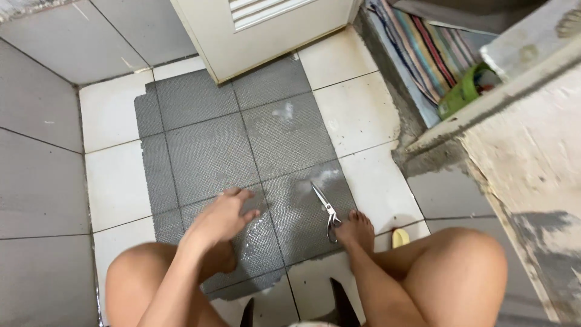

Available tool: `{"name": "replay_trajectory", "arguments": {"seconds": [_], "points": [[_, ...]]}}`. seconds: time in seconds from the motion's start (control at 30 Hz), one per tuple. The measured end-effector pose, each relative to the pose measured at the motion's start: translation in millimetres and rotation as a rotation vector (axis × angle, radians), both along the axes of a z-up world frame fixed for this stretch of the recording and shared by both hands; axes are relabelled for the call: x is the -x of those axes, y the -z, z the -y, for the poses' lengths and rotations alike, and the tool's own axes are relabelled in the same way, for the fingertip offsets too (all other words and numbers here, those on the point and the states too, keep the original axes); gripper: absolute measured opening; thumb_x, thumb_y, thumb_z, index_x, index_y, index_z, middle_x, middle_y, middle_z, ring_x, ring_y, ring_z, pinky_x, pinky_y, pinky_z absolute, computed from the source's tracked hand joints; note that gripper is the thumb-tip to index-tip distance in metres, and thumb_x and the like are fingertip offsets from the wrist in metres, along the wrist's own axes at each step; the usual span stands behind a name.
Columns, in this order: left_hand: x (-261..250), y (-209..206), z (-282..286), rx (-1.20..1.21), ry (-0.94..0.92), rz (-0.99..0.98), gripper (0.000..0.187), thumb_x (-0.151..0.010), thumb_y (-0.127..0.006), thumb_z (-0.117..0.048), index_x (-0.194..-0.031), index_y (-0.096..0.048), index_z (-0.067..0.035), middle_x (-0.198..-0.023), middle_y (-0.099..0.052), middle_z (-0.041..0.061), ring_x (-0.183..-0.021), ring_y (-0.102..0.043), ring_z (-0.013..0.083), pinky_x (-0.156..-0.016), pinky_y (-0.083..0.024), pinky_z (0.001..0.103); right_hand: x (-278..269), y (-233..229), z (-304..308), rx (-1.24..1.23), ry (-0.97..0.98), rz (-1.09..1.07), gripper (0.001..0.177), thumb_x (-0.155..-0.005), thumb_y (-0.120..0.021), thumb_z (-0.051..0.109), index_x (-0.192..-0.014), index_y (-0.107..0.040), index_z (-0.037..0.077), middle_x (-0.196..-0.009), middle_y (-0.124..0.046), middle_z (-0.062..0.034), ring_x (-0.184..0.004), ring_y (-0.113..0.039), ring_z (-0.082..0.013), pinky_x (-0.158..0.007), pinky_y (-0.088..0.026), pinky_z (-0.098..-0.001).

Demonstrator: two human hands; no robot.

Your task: Cutting a grey mesh non-slip floor mat to size in a bathroom using scissors.

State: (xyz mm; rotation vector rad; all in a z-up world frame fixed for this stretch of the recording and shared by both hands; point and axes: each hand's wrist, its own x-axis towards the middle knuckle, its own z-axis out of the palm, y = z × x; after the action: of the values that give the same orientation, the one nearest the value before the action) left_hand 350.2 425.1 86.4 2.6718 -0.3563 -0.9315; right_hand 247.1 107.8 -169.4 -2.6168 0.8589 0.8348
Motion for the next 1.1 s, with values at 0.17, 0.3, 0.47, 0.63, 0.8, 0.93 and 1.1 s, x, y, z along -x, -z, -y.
{"name": "replay_trajectory", "arguments": {"seconds": [0.17,0.3,0.47,0.63,0.8,0.93,1.1], "points": [[7.9,-2.7,-11.4,-0.114,-0.042,-0.111,0.060,-0.097,-0.057,-0.046,-0.149,-0.045,-0.019,-0.155,-0.044,0.011,-0.144,-0.040,0.0320,-0.119,-0.037,0.046,36.4,140.9,38.6,0.086,-0.303,0.292,0.086,-0.083,-0.069,0.050,-0.150,-0.043,0.002,-0.157,-0.041,-0.0138,-0.149,-0.032,-0.0287,-0.124,-0.021,-0.0404],[14.4,15.2,-23.4,-0.138,0.027,-0.092,0.062,-0.100,-0.056,-0.048,-0.149,-0.042,-0.013,-0.158,-0.032,0.019,-0.151,-0.020,0.0351,-0.123,-0.025,0.047,25.2,199.0,16.6,0.016,-0.141,-0.030,0.051,-0.089,-0.074,0.032,-0.129,-0.065,0.001,-0.156,-0.040,-0.0308,-0.147,-0.035,-0.0410,-0.122,-0.031,-0.0396],[22.8,3.5,-18.4,-0.148,-0.034,-0.157,0.064,-0.098,-0.058,-0.047,-0.149,-0.044,-0.012,-0.157,-0.036,0.017,-0.152,-0.024,0.0338,-0.120,-0.033,0.045,33.0,224.8,10.7,-0.092,0.014,0.046,0.038,-0.094,-0.066,0.023,-0.125,-0.067,0.002,-0.139,-0.060,-0.0226,-0.128,-0.060,-0.0392,-0.107,-0.050,-0.0498],[59.9,1.0,-22.4,-0.042,-0.100,-0.240,0.057,-0.097,-0.057,-0.042,-0.145,-0.048,-0.013,-0.149,-0.051,0.011,-0.139,-0.050,0.0279,-0.117,-0.040,0.043,48.1,199.5,-1.6,-0.115,0.052,0.107,0.043,-0.089,-0.075,0.036,-0.118,-0.073,0.004,-0.127,-0.070,-0.0216,-0.120,-0.067,-0.0386,-0.108,-0.051,-0.0456],[68.5,16.9,-30.4,-0.025,-0.064,-0.140,0.056,-0.097,-0.061,-0.043,-0.140,-0.051,-0.008,-0.143,-0.052,0.014,-0.133,-0.053,0.0312,-0.111,-0.045,0.044,38.9,203.9,7.7,-0.048,0.264,0.232,0.073,-0.076,-0.088,0.037,-0.125,-0.057,-0.007,-0.125,-0.063,-0.0287,-0.116,-0.063,-0.0443,-0.100,-0.052,-0.0476],[58.6,1.3,-21.5,-0.036,-0.119,-0.154,0.054,-0.095,-0.061,-0.040,-0.141,-0.052,-0.012,-0.141,-0.056,0.010,-0.134,-0.054,0.0280,-0.108,-0.049,0.044,28.2,188.8,2.1,-0.178,0.262,-0.024,0.055,-0.092,-0.073,0.041,-0.121,-0.068,-0.006,-0.121,-0.071,-0.0261,-0.112,-0.071,-0.0412,-0.098,-0.056,-0.0492],[53.6,25.3,-20.0,-0.065,-0.070,-0.139,0.054,-0.098,-0.062,-0.038,-0.141,-0.052,-0.006,-0.143,-0.052,0.017,-0.136,-0.051,0.0335,-0.109,-0.047,0.046,6.3,153.4,-19.1,-0.084,0.109,0.168,0.081,-0.080,-0.087,0.036,-0.137,-0.049,-0.009,-0.137,-0.052,-0.0283,-0.124,-0.056,-0.0417,-0.102,-0.048,-0.0474]]}}
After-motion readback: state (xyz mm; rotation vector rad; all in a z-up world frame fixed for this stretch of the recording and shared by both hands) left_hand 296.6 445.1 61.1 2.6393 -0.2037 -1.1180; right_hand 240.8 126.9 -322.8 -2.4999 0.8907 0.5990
